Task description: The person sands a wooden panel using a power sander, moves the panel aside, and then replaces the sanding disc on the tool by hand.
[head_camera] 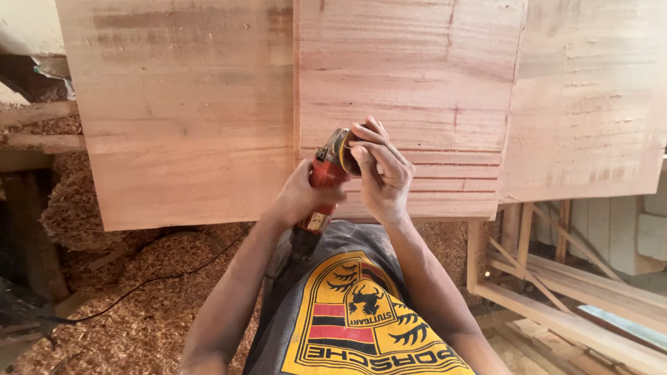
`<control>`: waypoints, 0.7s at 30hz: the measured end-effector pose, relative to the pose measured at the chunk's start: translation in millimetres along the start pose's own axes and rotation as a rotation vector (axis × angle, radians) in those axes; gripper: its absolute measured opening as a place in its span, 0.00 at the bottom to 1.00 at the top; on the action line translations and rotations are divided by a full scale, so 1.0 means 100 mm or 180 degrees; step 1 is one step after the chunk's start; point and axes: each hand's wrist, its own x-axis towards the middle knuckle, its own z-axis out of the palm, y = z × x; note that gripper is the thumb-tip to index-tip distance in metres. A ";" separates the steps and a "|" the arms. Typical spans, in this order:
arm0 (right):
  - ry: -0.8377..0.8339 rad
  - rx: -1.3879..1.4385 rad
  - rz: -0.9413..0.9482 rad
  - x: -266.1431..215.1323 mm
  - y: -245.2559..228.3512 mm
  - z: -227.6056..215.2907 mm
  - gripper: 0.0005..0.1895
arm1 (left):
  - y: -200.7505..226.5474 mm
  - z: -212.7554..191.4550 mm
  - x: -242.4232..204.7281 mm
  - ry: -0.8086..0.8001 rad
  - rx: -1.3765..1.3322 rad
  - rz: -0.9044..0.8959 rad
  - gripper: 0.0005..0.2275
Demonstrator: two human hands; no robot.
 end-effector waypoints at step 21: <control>0.0289 0.3691 0.1465 0.08 0.20 0.01 0.13 | 0.22 0.05 -0.03 0.0566 -0.0699 0.1742 0.33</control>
